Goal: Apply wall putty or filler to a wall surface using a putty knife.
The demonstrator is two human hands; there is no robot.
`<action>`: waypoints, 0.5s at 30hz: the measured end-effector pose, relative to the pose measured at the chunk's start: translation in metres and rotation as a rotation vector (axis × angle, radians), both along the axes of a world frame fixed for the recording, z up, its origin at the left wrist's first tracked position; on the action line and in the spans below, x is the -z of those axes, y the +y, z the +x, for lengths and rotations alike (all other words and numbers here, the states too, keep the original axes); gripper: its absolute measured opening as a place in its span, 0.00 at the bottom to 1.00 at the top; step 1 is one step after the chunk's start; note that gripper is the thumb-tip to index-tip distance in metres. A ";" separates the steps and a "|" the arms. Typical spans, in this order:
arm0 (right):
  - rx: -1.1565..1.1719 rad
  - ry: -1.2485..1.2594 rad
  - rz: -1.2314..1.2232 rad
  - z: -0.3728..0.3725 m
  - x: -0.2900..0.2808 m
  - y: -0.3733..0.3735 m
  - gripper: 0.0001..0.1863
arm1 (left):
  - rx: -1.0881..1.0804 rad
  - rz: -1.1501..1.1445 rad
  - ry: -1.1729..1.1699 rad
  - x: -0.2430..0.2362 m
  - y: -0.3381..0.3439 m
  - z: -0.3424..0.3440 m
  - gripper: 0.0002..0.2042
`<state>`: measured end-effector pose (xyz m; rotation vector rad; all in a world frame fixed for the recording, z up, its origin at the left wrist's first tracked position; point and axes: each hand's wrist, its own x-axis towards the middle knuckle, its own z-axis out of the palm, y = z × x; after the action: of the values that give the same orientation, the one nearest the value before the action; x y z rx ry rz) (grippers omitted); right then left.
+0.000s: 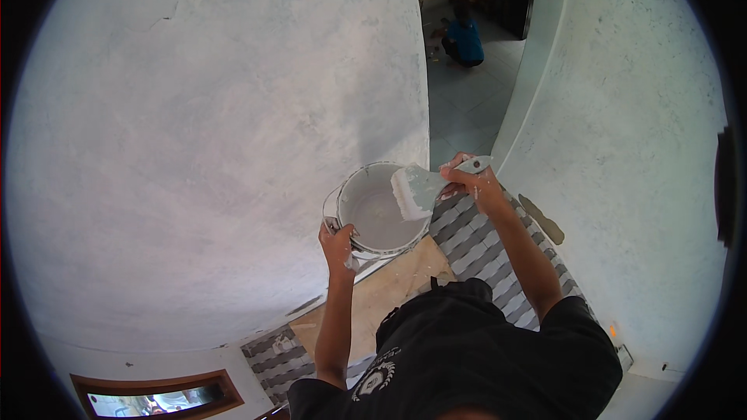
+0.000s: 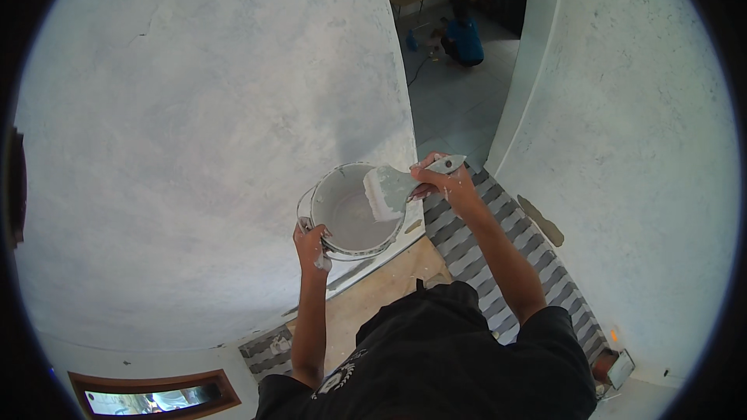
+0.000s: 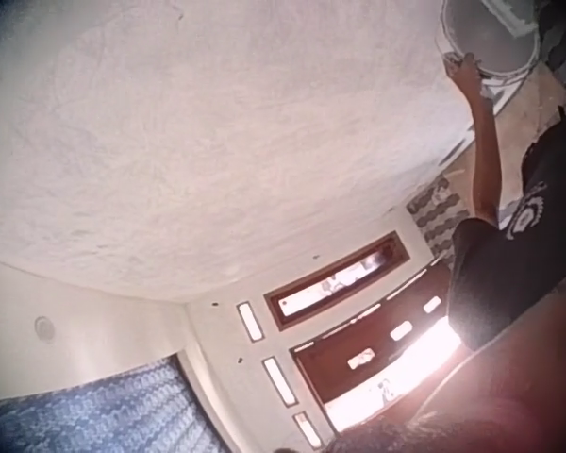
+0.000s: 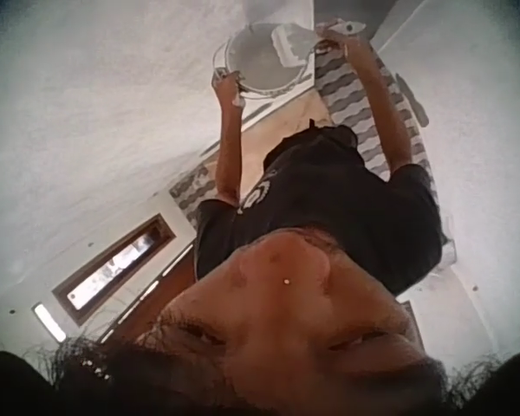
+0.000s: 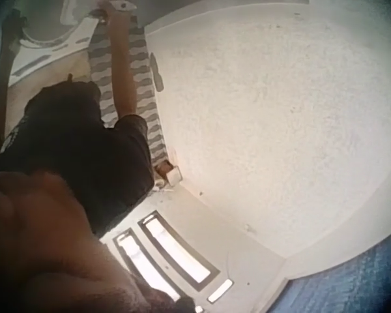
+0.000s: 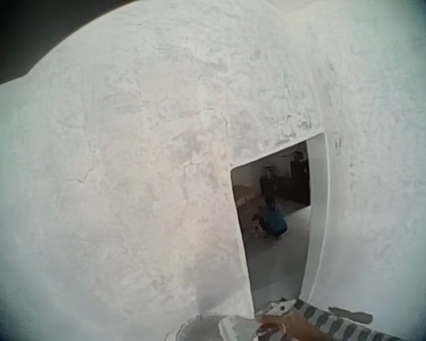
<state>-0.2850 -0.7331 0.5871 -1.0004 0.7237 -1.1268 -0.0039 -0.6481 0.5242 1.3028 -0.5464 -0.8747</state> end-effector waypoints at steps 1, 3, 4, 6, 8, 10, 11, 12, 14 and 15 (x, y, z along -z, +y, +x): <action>0.005 -0.006 0.000 0.000 0.000 0.001 0.06 | -0.002 0.023 -0.003 -0.003 0.001 -0.001 0.09; -0.013 -0.075 0.067 -0.001 0.001 0.003 0.07 | 0.003 0.026 0.010 -0.012 0.004 -0.006 0.09; -0.006 -0.083 0.069 -0.001 0.002 0.003 0.07 | 0.003 0.029 0.028 -0.014 0.004 -0.009 0.09; 0.003 -0.172 0.090 0.000 0.006 0.003 0.06 | 0.012 0.036 0.028 -0.009 0.006 -0.008 0.09; 0.029 -0.223 0.074 0.004 0.007 0.002 0.06 | 0.020 0.042 0.028 -0.009 0.006 -0.008 0.09; 0.053 -0.272 0.055 0.009 0.003 -0.004 0.05 | 0.014 0.056 0.042 -0.013 0.003 -0.009 0.09; 0.079 -0.349 0.048 0.012 0.003 -0.007 0.05 | 0.021 0.058 0.033 -0.011 0.003 -0.007 0.09; 0.104 -0.425 0.040 0.016 0.002 -0.010 0.05 | 0.018 0.057 0.061 -0.006 0.003 -0.005 0.09; 0.163 -0.463 0.029 0.022 -0.008 -0.016 0.05 | 0.020 0.055 0.081 -0.001 0.003 -0.002 0.08; 0.216 -0.493 0.018 0.025 -0.012 -0.020 0.05 | 0.012 0.071 0.086 0.000 0.002 -0.002 0.09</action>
<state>-0.2603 -0.7532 0.5994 -0.5983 0.4451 -1.4819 -0.0056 -0.6458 0.5241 1.3203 -0.4595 -0.9632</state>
